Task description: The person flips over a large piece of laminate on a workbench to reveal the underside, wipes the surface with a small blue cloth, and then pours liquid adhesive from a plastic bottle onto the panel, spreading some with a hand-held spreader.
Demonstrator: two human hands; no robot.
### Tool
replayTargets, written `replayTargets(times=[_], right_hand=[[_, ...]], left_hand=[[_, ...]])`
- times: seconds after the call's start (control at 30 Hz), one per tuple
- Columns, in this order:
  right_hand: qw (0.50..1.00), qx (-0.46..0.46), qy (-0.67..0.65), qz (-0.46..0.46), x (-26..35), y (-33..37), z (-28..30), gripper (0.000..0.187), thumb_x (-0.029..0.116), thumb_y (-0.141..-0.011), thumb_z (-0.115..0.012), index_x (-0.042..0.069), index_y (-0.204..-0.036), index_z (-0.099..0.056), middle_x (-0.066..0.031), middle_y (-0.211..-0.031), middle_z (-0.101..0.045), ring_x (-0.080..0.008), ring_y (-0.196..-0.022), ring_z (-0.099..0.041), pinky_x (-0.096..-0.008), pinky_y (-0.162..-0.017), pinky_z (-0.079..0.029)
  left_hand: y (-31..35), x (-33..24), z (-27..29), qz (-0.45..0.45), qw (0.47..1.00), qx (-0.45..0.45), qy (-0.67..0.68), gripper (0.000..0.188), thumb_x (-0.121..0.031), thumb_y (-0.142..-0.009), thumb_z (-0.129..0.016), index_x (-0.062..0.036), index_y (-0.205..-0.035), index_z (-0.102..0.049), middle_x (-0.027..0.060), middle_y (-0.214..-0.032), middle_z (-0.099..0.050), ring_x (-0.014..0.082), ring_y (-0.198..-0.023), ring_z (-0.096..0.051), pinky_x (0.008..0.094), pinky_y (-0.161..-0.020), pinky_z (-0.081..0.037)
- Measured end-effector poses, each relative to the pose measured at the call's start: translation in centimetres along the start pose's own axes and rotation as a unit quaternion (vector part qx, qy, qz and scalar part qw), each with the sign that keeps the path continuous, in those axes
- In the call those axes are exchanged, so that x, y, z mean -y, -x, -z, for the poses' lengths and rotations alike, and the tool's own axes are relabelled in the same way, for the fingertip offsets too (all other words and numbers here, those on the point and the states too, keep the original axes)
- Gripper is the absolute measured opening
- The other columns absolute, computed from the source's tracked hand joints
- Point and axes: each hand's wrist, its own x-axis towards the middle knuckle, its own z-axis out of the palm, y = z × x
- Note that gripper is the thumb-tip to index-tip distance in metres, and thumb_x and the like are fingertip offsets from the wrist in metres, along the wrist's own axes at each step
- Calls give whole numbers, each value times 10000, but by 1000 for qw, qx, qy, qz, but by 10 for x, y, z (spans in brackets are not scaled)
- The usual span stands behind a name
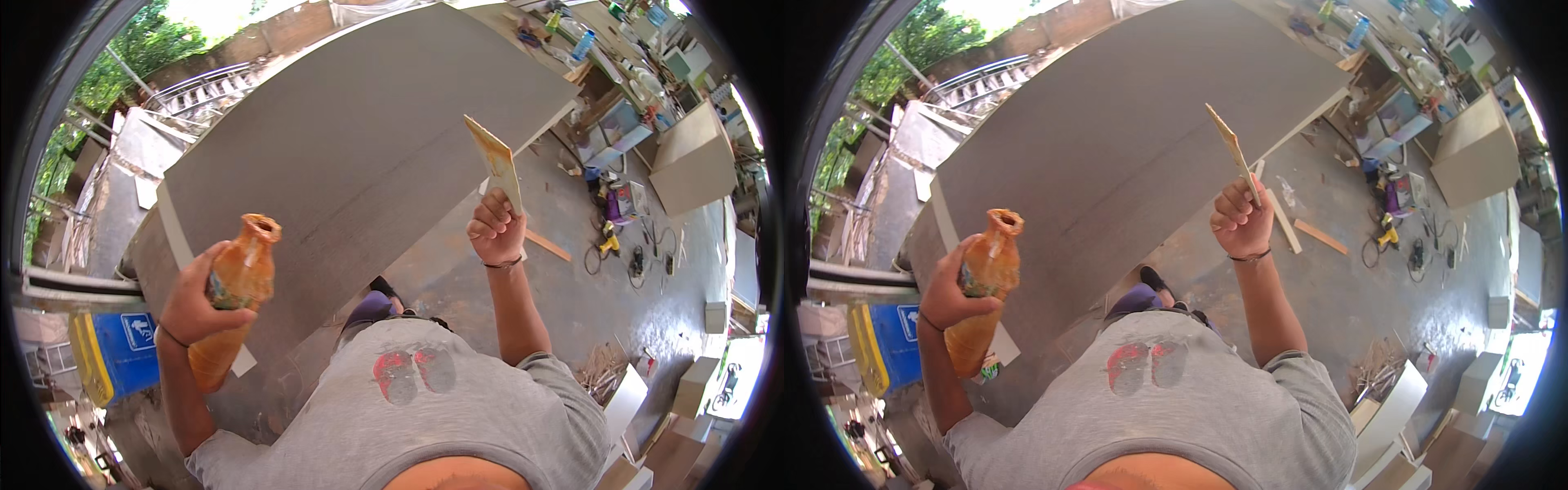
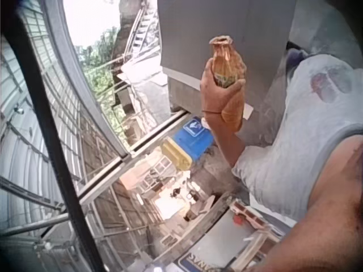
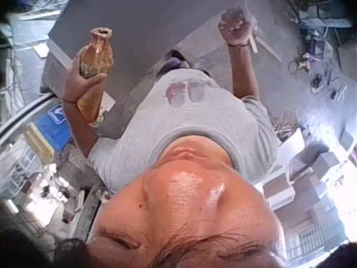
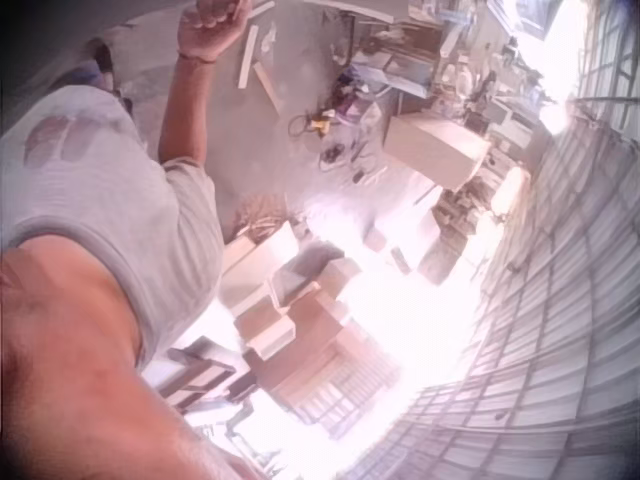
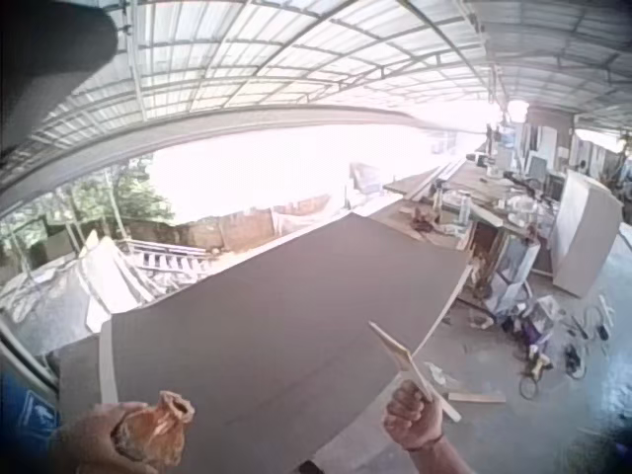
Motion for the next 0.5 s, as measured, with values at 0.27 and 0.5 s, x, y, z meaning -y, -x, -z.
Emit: replayTargets(times=[0.27,0.5], right_hand=[[990,-103,97,29,30,-51,7,220,231,-874,-473,36,-975,-494,-20,-862,-484,-110,-745,-434,-229,-497,-428],[987,-97,127,12,77,-97,55,262,140,-856,-492,-11,-1068,-468,-38,-891,-470,-113,-744,-428,-230,-532,-402]], left_hand=[[-61,67,29,104,994,-21,-15,809,-336,-504,-794,-10,-1179,-490,159,-1035,-588,268,-955,-579,337,-835,-447],[-114,107,62,350,874,200,-271,764,-387,-486,-795,-68,-1129,-533,148,-1030,-611,290,-924,-597,339,-769,-481]])
